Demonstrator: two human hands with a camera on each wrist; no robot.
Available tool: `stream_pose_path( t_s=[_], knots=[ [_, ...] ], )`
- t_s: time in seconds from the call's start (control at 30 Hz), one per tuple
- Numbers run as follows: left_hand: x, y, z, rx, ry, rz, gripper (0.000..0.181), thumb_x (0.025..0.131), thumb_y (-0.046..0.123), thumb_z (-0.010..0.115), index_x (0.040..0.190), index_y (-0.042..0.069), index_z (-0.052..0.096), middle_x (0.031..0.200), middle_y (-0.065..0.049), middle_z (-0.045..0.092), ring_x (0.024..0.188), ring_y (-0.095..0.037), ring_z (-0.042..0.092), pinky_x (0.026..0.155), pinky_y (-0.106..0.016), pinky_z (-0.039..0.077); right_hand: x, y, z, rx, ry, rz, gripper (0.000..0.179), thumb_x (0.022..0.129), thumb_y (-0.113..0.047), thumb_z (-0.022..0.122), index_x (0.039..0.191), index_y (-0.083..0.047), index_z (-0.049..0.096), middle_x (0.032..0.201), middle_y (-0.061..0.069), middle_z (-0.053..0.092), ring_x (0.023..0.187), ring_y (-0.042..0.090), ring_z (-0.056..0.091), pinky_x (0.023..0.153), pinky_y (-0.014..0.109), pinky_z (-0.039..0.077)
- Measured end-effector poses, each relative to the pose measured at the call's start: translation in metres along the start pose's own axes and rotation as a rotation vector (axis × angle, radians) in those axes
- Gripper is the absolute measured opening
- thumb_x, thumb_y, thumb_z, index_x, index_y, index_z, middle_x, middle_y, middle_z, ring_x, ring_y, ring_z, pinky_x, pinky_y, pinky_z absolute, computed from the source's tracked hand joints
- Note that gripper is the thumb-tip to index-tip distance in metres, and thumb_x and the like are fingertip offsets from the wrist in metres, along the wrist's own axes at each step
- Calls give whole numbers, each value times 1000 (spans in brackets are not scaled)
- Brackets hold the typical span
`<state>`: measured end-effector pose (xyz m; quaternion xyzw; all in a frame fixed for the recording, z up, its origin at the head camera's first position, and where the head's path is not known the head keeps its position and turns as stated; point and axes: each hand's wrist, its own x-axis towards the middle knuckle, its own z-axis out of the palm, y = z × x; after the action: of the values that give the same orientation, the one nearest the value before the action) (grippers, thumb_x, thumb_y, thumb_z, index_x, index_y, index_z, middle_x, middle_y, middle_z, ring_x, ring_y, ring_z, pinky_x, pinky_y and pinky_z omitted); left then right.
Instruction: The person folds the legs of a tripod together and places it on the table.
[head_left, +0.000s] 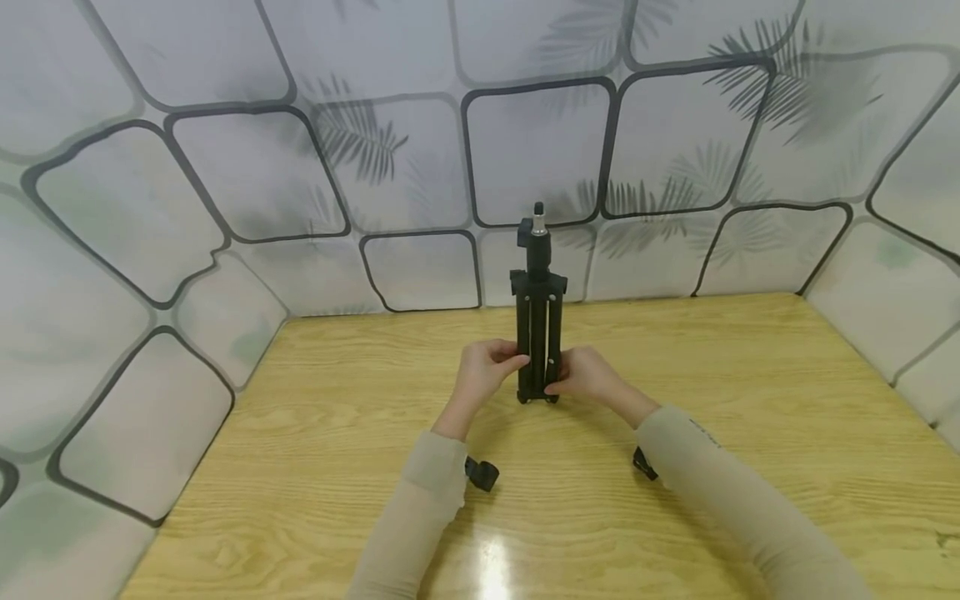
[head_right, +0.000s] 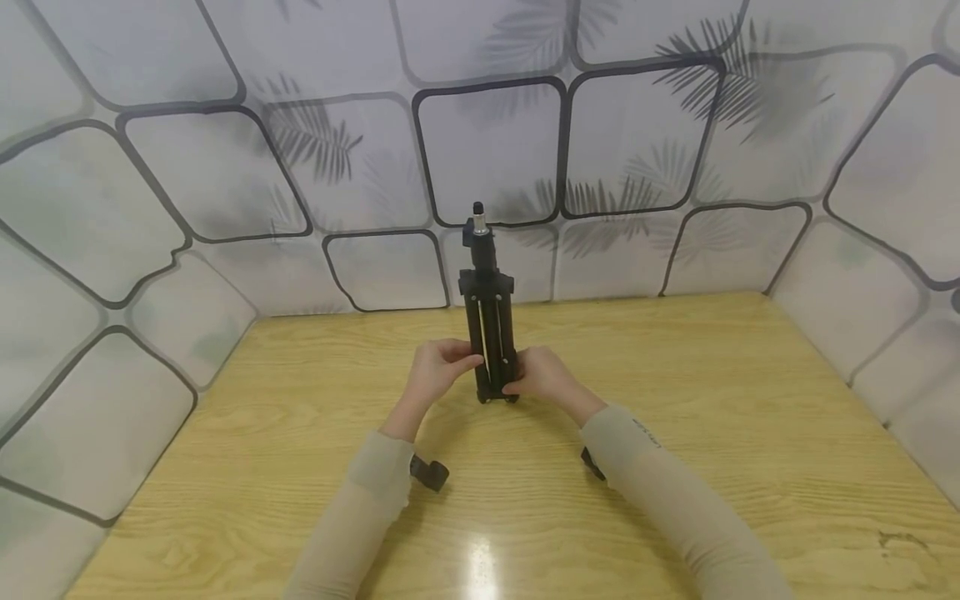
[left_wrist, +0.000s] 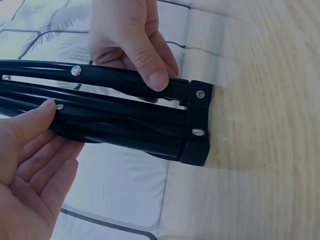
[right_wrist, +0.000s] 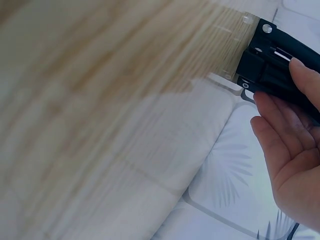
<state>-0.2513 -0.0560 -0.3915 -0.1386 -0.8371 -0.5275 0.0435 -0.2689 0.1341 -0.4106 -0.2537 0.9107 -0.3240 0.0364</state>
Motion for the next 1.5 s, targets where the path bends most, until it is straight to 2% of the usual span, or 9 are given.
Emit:
stream_pose_path(
  t_s=[0.17, 0.33, 0.53, 0.63, 0.77, 0.9, 1.03, 1.17, 1.5],
  knots=[
    [3, 6, -8, -17, 11, 33, 28, 78, 22, 69, 99, 3, 67, 91, -8, 66, 80, -16, 62, 67, -26, 50, 0, 0, 1, 9, 6, -11, 25, 70, -9, 75, 90, 4, 65, 75, 10, 66, 65, 16, 63, 58, 27, 50],
    [7, 30, -25, -80, 93, 70, 31, 78, 23, 69, 102, 3, 66, 95, -7, 66, 84, -15, 62, 70, -27, 49, 0, 1, -1, -4, 12, -8, 25, 69, -9, 75, 88, 4, 64, 75, 11, 66, 65, 17, 63, 58, 27, 50],
    [17, 71, -43, -134, 205, 254, 25, 78, 17, 69, 98, 2, 67, 92, -9, 66, 82, -15, 62, 71, -27, 49, 0, 0, -2, 7, 9, 16, 27, 70, -9, 75, 90, 5, 64, 76, 11, 66, 65, 17, 63, 59, 27, 50],
    [23, 91, -48, -118, 245, 344, 23, 78, 16, 69, 96, 2, 67, 91, -9, 66, 80, -13, 62, 71, -25, 49, -1, -1, -2, 8, 5, 21, 28, 70, -10, 75, 92, 4, 64, 78, 11, 66, 66, 17, 63, 60, 27, 50],
    [31, 116, -49, -73, 292, 414, 24, 78, 16, 69, 97, 1, 66, 93, -8, 66, 82, -13, 61, 73, -21, 47, -1, -1, -1, 12, 1, 34, 28, 71, -10, 74, 93, 4, 64, 79, 11, 66, 67, 17, 63, 61, 27, 50],
    [40, 133, -45, -69, 315, 427, 27, 77, 17, 70, 99, 1, 65, 96, -8, 65, 87, -12, 60, 78, -20, 45, -1, 0, 0, 12, 2, 34, 27, 70, -10, 75, 92, 4, 64, 78, 10, 66, 66, 16, 62, 60, 27, 50],
    [47, 142, -40, -52, 314, 425, 28, 77, 16, 70, 100, 2, 65, 95, -7, 65, 87, -10, 60, 78, -19, 45, -1, 1, 2, 13, 8, 28, 27, 70, -10, 75, 90, 4, 64, 76, 10, 66, 65, 16, 62, 59, 26, 50],
    [52, 144, -37, -41, 309, 405, 28, 77, 17, 69, 100, 1, 64, 93, -7, 66, 82, -10, 61, 73, -17, 46, 0, 2, 4, 15, 8, 23, 28, 69, -10, 75, 90, 4, 64, 77, 11, 66, 65, 17, 62, 59, 26, 50],
    [54, 144, -35, -166, 304, 383, 24, 77, 11, 70, 95, -3, 65, 87, -12, 66, 76, -12, 61, 68, -20, 48, -2, 1, 4, -4, -2, 34, 28, 70, -9, 74, 93, 4, 63, 79, 11, 66, 68, 18, 62, 61, 29, 50]
  ],
)
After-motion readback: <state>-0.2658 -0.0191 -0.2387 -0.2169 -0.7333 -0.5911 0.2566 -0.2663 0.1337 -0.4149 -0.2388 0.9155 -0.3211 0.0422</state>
